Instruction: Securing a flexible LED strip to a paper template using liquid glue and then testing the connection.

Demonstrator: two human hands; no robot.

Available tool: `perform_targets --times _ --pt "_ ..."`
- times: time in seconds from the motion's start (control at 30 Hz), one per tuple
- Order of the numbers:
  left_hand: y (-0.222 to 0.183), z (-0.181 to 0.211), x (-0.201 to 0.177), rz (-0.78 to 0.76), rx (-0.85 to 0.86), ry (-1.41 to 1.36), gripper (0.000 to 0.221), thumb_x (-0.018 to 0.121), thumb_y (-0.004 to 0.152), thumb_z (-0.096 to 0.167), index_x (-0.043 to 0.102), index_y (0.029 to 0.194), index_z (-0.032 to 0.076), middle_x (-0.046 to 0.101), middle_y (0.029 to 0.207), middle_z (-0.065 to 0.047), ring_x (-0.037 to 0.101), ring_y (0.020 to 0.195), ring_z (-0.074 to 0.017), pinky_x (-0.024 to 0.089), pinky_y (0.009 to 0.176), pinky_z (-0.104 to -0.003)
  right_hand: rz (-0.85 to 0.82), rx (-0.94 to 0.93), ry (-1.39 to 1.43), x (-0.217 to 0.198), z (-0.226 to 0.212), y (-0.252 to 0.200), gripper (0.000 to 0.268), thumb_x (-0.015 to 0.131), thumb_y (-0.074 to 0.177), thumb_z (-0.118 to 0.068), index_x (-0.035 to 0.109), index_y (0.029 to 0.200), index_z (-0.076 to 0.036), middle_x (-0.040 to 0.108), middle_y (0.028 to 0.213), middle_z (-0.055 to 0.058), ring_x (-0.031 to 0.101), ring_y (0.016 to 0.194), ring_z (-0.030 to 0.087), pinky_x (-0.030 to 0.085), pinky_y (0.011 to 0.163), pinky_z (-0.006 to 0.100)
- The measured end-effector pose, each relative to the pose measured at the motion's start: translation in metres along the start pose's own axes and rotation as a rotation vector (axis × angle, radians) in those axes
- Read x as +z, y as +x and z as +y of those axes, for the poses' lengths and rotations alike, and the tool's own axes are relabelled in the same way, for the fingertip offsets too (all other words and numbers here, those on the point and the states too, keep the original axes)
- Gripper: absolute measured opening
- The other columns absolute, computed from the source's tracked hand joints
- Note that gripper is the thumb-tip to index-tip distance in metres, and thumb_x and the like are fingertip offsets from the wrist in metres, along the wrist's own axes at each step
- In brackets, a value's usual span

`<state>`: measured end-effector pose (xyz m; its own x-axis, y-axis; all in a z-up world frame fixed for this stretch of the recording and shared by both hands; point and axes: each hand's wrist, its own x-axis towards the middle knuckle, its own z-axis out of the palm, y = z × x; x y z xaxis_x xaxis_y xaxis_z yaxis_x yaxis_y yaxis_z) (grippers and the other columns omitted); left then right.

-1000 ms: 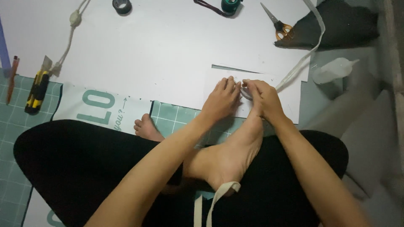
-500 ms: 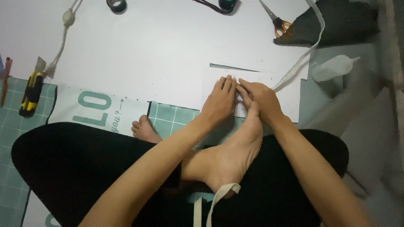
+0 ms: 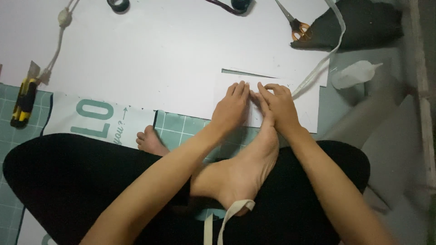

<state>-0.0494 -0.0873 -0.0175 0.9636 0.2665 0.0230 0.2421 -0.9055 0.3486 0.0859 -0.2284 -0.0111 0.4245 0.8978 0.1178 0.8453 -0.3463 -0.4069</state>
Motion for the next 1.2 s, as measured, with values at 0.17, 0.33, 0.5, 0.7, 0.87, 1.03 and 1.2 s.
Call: perform_targets --times 0.17,0.33,0.5,0.7,0.87,1.03,1.2 --pt "-0.005 0.010 0.008 0.016 -0.075 0.066 0.061 0.060 0.102 0.018 0.038 0.151 -0.011 0.035 0.157 -0.033 0.031 0.150 -0.0440 0.024 0.125 -0.048 -0.046 -0.009 -0.064 -0.003 -0.003 0.001 0.042 0.061 0.104 -0.024 0.064 0.142 -0.006 0.071 0.115 0.017 0.059 0.130 0.028 0.035 0.115 0.047" --pt "-0.006 0.016 0.016 0.033 -0.080 0.091 0.058 0.055 0.105 0.021 0.040 0.150 -0.013 0.037 0.157 -0.035 0.030 0.150 -0.0451 0.023 0.125 -0.049 -0.084 0.021 -0.118 -0.006 -0.003 0.003 0.043 0.060 0.103 -0.026 0.064 0.142 -0.008 0.072 0.112 0.014 0.059 0.131 0.024 0.034 0.117 0.046" --pt "-0.009 0.010 0.016 0.027 -0.070 0.039 0.061 0.053 0.106 0.023 0.032 0.159 0.001 0.032 0.160 -0.031 0.029 0.151 -0.0458 0.029 0.122 -0.051 -0.095 0.023 -0.103 -0.003 -0.001 0.003 0.044 0.060 0.104 -0.027 0.063 0.143 -0.008 0.070 0.113 0.018 0.061 0.127 0.029 0.033 0.114 0.050" --pt "0.000 0.012 0.024 0.047 -0.075 0.079 0.065 0.058 0.101 0.024 0.034 0.159 0.006 0.031 0.164 -0.024 0.030 0.152 -0.0435 0.036 0.119 -0.053 -0.103 0.090 0.032 0.000 0.007 0.001 0.046 0.058 0.104 -0.028 0.060 0.147 -0.013 0.069 0.113 0.017 0.055 0.134 0.028 0.027 0.117 0.051" --pt "0.003 0.007 0.034 -0.001 -0.070 0.119 0.067 0.057 0.101 0.021 0.030 0.160 0.004 0.031 0.165 -0.022 0.031 0.151 -0.0421 0.040 0.116 -0.053 -0.093 0.116 0.138 0.006 0.018 0.002 0.043 0.051 0.109 -0.034 0.060 0.147 -0.016 0.069 0.112 0.017 0.053 0.135 0.029 0.022 0.119 0.052" --pt "0.007 0.005 0.048 0.018 -0.038 0.267 0.064 0.058 0.101 0.018 0.034 0.158 0.001 0.034 0.162 -0.023 0.033 0.150 -0.0428 0.043 0.114 -0.053 -0.042 0.110 0.153 0.003 0.015 0.002 0.042 0.055 0.108 -0.037 0.061 0.148 -0.024 0.070 0.108 0.017 0.057 0.130 0.030 0.027 0.116 0.052" --pt "0.010 0.008 0.052 0.006 -0.031 0.345 0.067 0.062 0.099 0.019 0.035 0.158 0.001 0.035 0.162 -0.024 0.035 0.148 -0.0448 0.044 0.111 -0.055 0.091 0.174 0.390 -0.045 -0.046 0.005 0.029 0.065 0.097 -0.005 0.073 0.124 0.006 0.065 0.100 0.044 0.058 0.115 0.058 0.031 0.114 0.063"
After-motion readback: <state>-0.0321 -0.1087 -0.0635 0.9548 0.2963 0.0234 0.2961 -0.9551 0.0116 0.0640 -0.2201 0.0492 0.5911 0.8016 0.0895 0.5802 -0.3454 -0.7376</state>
